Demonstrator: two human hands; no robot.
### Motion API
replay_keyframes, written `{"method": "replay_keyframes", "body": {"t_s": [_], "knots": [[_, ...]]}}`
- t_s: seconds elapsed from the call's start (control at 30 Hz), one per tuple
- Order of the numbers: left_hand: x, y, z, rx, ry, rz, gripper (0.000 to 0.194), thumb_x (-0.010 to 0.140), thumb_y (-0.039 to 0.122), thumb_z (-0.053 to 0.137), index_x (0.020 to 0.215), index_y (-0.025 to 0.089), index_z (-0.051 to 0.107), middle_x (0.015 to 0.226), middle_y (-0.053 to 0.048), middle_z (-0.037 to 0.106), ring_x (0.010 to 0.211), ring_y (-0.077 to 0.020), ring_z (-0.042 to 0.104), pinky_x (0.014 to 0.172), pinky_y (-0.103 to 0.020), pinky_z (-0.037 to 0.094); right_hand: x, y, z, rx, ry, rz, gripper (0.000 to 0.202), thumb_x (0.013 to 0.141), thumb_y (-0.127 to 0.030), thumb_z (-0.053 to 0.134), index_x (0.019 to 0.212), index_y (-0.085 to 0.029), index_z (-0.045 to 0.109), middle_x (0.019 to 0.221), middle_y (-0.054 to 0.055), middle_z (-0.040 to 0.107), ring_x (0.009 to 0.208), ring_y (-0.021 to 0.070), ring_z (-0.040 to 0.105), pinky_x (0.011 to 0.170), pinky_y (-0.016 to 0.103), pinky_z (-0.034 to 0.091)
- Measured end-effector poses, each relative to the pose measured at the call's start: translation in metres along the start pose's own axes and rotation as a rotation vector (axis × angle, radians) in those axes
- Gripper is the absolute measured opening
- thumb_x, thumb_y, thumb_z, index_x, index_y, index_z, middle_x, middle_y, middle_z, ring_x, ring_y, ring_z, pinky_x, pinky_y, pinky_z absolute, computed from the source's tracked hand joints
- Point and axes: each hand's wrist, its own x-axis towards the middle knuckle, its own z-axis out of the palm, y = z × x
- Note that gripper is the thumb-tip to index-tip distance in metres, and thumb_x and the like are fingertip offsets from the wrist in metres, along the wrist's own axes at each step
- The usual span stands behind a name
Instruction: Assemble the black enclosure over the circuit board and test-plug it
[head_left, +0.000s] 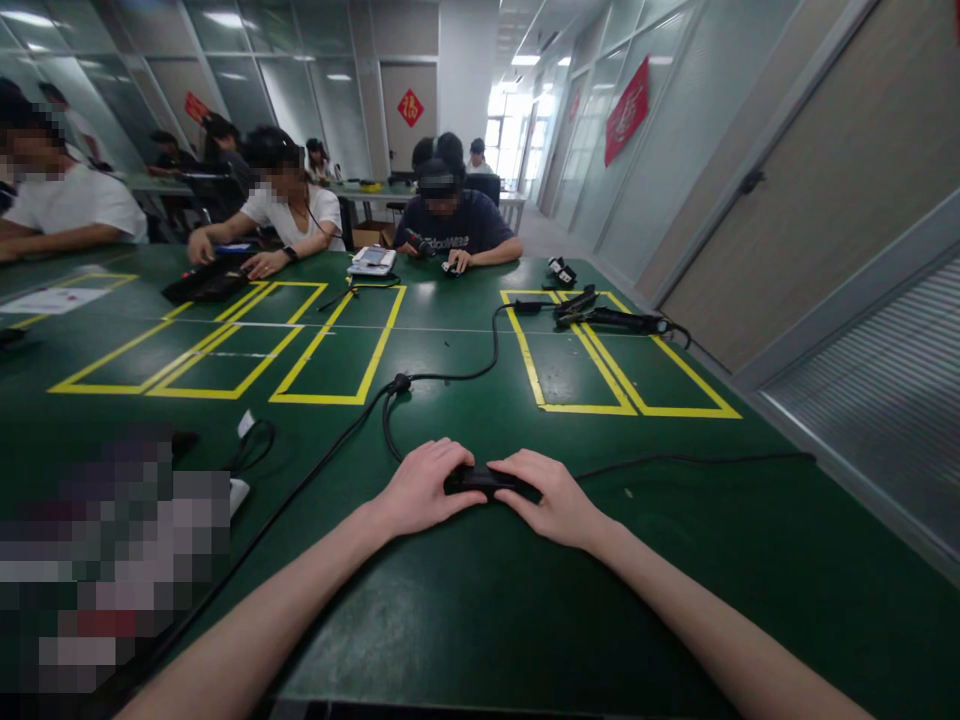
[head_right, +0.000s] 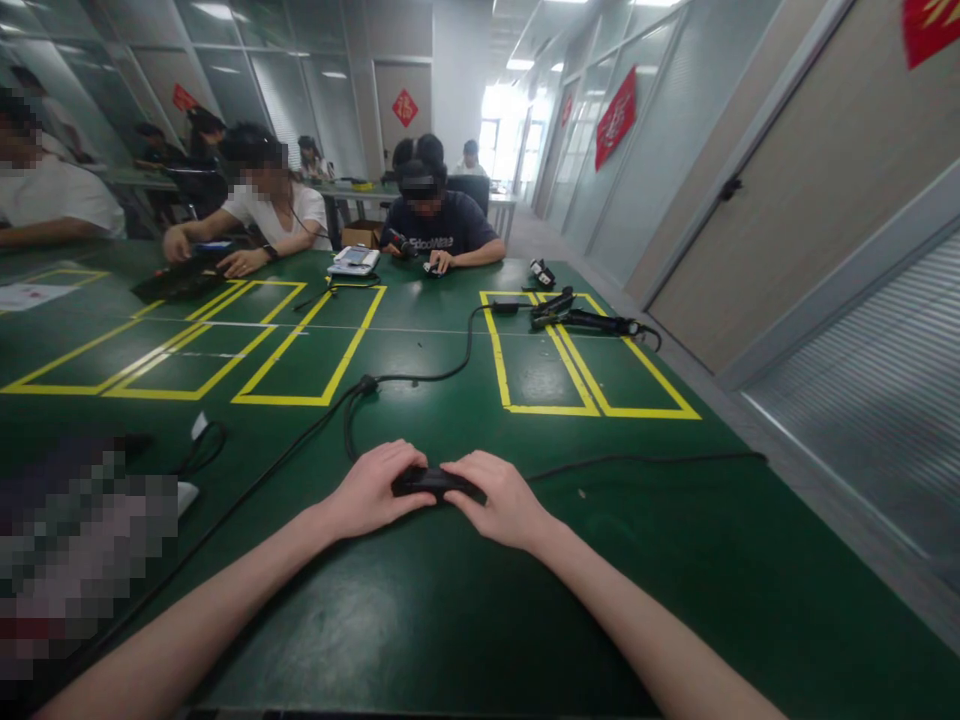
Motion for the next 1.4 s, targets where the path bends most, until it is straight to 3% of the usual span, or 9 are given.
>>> {"method": "replay_keyframes", "body": {"t_s": [0.23, 0.4, 0.57, 0.7, 0.8, 0.93, 1.03, 1.27, 1.4], "knots": [[0.000, 0.002, 0.001, 0.002, -0.069, 0.017, 0.029, 0.102, 0.046, 0.058, 0.102, 0.018, 0.066, 0.094, -0.006, 0.071, 0.087, -0.0221, 0.065, 0.079, -0.034, 0.050, 0.004, -0.002, -0.002, -0.068, -0.072, -0.033, 0.028, 0.102, -0.029, 0.053, 0.127, -0.019, 0.062, 0.107, 0.011, 0.074, 0.091, 0.0239, 0.068, 0.081, 0.040, 0.057], [0.000, 0.006, 0.001, -0.064, -0.075, -0.056, 0.033, 0.102, 0.049, 0.053, 0.101, 0.019, 0.067, 0.092, -0.005, 0.071, 0.082, -0.0197, 0.065, 0.075, -0.031, 0.051, 0.005, -0.003, -0.003, -0.044, -0.095, 0.018, 0.023, 0.106, -0.027, 0.045, 0.118, -0.021, 0.064, 0.100, 0.009, 0.074, 0.088, 0.0214, 0.067, 0.081, 0.036, 0.056], [0.001, 0.008, 0.001, -0.089, -0.076, -0.082, 0.033, 0.104, 0.046, 0.051, 0.097, 0.019, 0.069, 0.089, -0.004, 0.070, 0.079, -0.0179, 0.064, 0.073, -0.028, 0.050, 0.004, -0.005, -0.005, -0.197, -0.210, -0.048, 0.042, 0.101, -0.032, 0.054, 0.141, -0.020, 0.055, 0.110, 0.012, 0.068, 0.094, 0.0244, 0.065, 0.081, 0.039, 0.057], [0.002, 0.008, 0.001, -0.098, -0.076, -0.089, 0.032, 0.104, 0.044, 0.054, 0.094, 0.019, 0.070, 0.087, -0.003, 0.070, 0.078, -0.0175, 0.064, 0.073, -0.028, 0.050, 0.004, -0.005, -0.005, -0.290, -0.275, -0.108, 0.044, 0.099, -0.032, 0.059, 0.142, -0.022, 0.057, 0.109, 0.011, 0.065, 0.090, 0.0231, 0.065, 0.076, 0.035, 0.056], [0.000, 0.008, 0.001, -0.091, -0.027, -0.055, 0.028, 0.103, 0.042, 0.055, 0.106, 0.020, 0.070, 0.096, -0.005, 0.073, 0.089, -0.0205, 0.066, 0.083, -0.034, 0.053, 0.004, -0.001, -0.011, -0.285, -0.266, -0.102, 0.045, 0.102, -0.033, 0.055, 0.145, -0.022, 0.055, 0.105, 0.010, 0.066, 0.086, 0.0219, 0.066, 0.073, 0.033, 0.056], [-0.004, 0.005, 0.000, -0.043, 0.179, 0.066, 0.038, 0.101, 0.035, 0.058, 0.137, 0.023, 0.059, 0.134, -0.013, 0.066, 0.125, -0.0280, 0.059, 0.109, -0.050, 0.047, -0.003, 0.019, -0.035, -0.194, -0.094, 0.058, 0.045, 0.104, -0.036, 0.048, 0.147, -0.023, 0.052, 0.109, 0.010, 0.069, 0.087, 0.0227, 0.069, 0.076, 0.034, 0.058], [-0.006, 0.001, -0.001, -0.010, 0.254, 0.110, 0.040, 0.101, 0.029, 0.057, 0.141, 0.024, 0.056, 0.145, -0.013, 0.059, 0.138, -0.0296, 0.051, 0.116, -0.055, 0.042, -0.014, 0.045, -0.062, -0.149, 0.152, 0.223, 0.044, 0.103, -0.043, 0.046, 0.142, -0.024, 0.056, 0.123, 0.012, 0.070, 0.108, 0.0283, 0.069, 0.090, 0.042, 0.058], [-0.007, -0.004, -0.001, -0.020, 0.182, 0.131, 0.028, 0.100, 0.025, 0.058, 0.127, 0.022, 0.066, 0.143, -0.012, 0.061, 0.138, -0.0279, 0.052, 0.116, -0.052, 0.046, -0.043, 0.094, -0.114, -0.400, 0.757, 0.622, 0.054, 0.097, -0.058, 0.044, 0.126, -0.018, 0.066, 0.117, 0.015, 0.073, 0.107, 0.0324, 0.069, 0.094, 0.049, 0.056], [-0.006, -0.003, -0.001, -0.058, 0.158, 0.149, 0.023, 0.100, 0.024, 0.057, 0.120, 0.022, 0.070, 0.134, -0.011, 0.068, 0.131, -0.0261, 0.058, 0.112, -0.049, 0.049, -0.053, 0.105, -0.125, -0.495, 0.813, 0.759, 0.059, 0.094, -0.058, 0.045, 0.129, -0.016, 0.065, 0.118, 0.019, 0.072, 0.106, 0.0363, 0.068, 0.093, 0.053, 0.055]]}}
